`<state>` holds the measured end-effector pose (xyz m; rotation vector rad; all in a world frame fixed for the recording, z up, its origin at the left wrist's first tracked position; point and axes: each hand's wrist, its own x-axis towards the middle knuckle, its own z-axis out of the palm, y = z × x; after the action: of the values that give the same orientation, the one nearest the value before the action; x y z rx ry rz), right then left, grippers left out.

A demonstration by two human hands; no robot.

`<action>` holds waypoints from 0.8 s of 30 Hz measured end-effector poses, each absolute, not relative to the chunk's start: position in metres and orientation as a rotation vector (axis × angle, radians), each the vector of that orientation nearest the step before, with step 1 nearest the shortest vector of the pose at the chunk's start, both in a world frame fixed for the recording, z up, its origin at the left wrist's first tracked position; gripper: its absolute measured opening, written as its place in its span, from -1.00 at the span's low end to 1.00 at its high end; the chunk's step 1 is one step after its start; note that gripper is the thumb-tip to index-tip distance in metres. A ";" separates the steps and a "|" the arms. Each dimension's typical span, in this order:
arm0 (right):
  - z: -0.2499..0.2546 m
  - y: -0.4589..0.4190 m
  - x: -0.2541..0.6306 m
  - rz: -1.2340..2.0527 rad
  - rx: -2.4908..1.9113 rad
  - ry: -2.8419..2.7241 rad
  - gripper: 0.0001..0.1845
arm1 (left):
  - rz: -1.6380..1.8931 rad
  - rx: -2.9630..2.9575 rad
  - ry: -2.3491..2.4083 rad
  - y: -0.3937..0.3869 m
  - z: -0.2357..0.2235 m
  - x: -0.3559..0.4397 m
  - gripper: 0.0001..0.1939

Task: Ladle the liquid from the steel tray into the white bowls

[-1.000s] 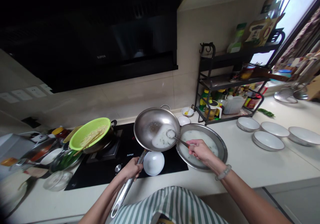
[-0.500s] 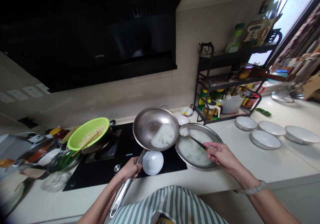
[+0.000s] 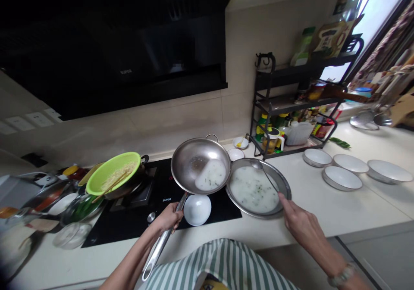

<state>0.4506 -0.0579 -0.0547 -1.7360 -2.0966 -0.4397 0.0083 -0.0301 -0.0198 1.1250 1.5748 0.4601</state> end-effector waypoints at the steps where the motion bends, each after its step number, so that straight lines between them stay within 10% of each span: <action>1: -0.054 -0.060 0.452 -0.491 -1.705 -2.114 -0.56 | 0.461 1.123 1.572 -0.030 -0.020 0.008 -0.82; 14: -0.025 -0.037 0.415 0.686 -1.755 -1.620 -0.47 | 0.467 1.114 1.566 -0.030 -0.028 0.005 -0.84; 24: 0.001 0.017 0.324 0.518 -1.748 -2.107 -0.51 | 0.477 1.126 1.565 -0.030 -0.024 0.007 -0.84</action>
<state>0.3242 0.0174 0.0011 -1.7481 -2.1069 0.5184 0.0074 -0.0297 -0.0241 1.1257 1.5646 0.4773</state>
